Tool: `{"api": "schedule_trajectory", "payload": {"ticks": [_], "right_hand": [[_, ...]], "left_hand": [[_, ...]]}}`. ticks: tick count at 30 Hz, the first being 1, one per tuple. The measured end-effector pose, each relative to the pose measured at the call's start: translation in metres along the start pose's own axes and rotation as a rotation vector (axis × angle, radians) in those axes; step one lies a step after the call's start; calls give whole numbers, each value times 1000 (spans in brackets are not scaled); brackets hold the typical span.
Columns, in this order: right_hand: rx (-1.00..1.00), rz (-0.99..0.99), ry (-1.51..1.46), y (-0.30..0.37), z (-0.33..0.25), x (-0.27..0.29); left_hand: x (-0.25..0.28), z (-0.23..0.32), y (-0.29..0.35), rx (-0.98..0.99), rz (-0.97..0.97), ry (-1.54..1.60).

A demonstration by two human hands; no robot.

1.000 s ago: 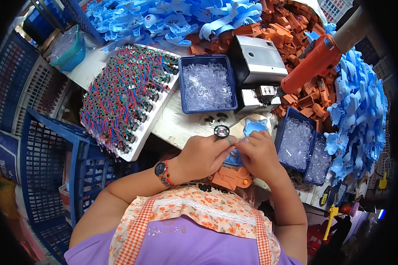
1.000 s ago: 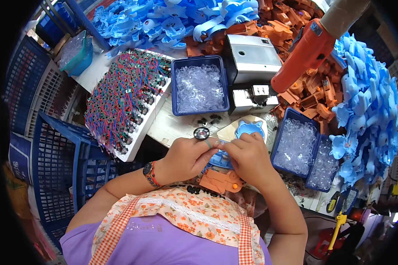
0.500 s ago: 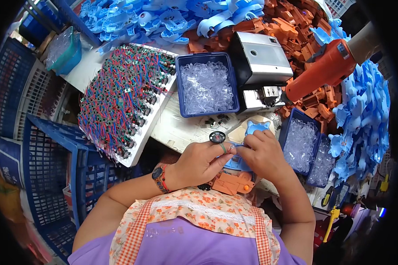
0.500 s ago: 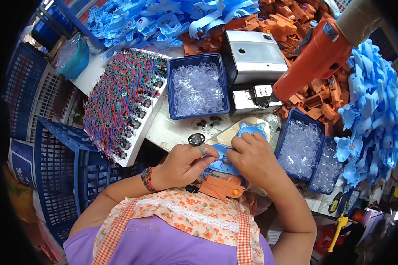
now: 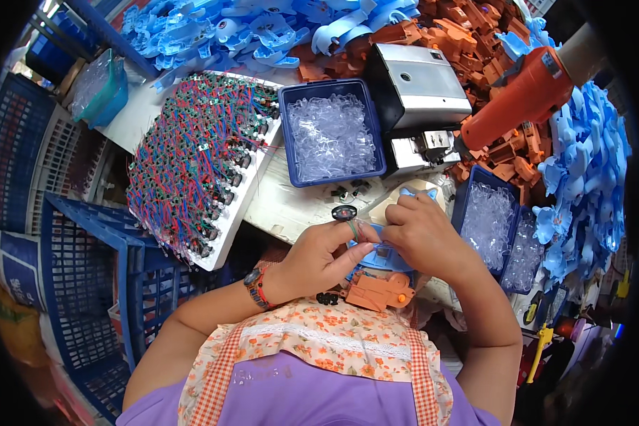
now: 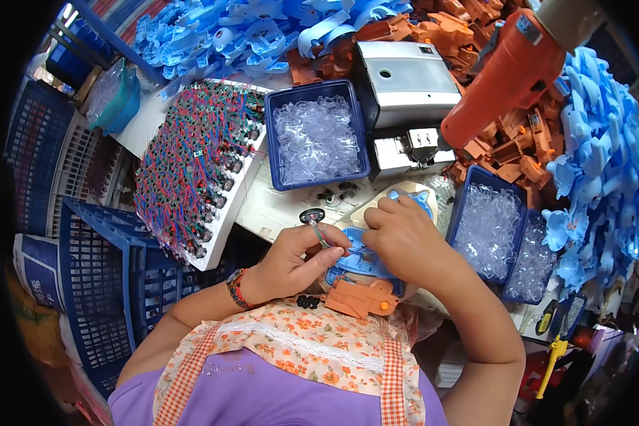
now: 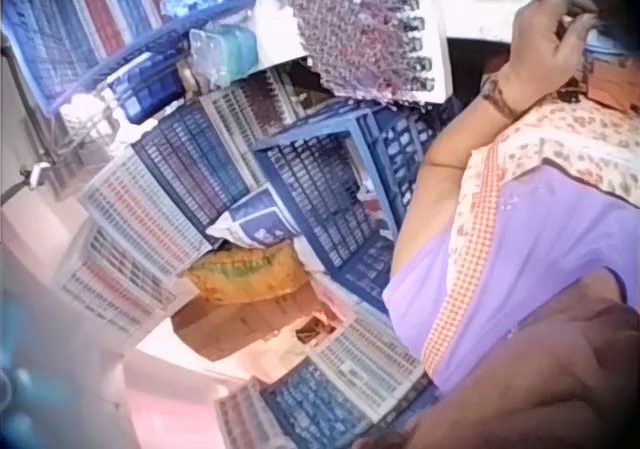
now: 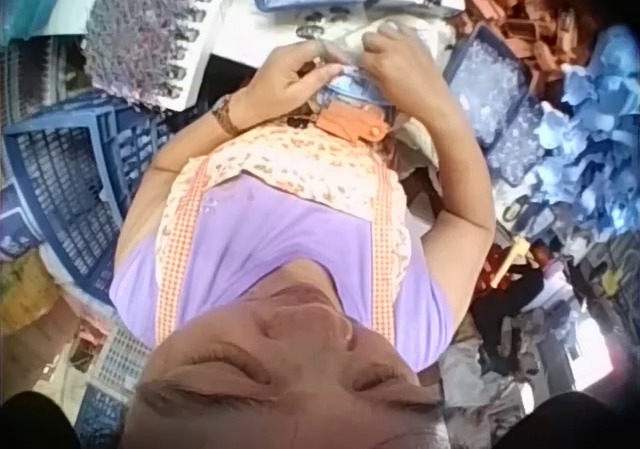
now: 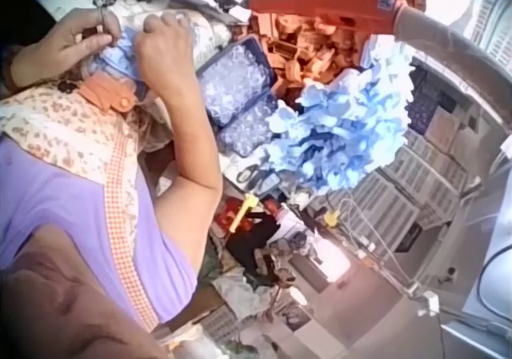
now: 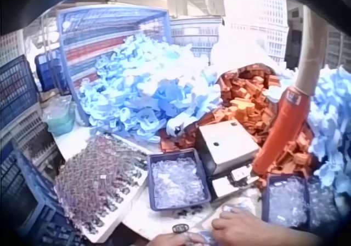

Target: Assembling plastic toy horses by attaching parts and decorative elements at a factory workbench.

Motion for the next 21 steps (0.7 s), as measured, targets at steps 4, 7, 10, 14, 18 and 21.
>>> {"api": "schedule_trajectory", "payload": {"ticks": [4, 7, 10, 14, 18, 21], "right_hand": [[-56, 30, 69, 1, -5, 1], [-88, 63, 77, 3, -7, 0], [-114, 85, 74, 7, -7, -4], [-125, 146, 13, 16, 1, -14], [-133, 325, -83, 44, -4, 3], [-141, 324, -163, 55, -34, 28]], "left_hand": [[-2, -2, -1, 2, -29, -14], [-5, -5, -2, -6, -26, -20], [-7, -7, -1, -66, 42, -43], [-6, -1, 0, -29, 14, -27], [-12, 1, -4, 16, -36, -13], [-9, -10, -3, 8, -16, 108]]}}
Point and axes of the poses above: each hand's wrist, its own y-axis away from the middle knuckle, its own x-axis out of the back of the hand, z = x × y, the point moved 3 cm from there along -y, towards the middle knuckle, and after that the axes turned 1 degree about -x, right-handed, at the moved point
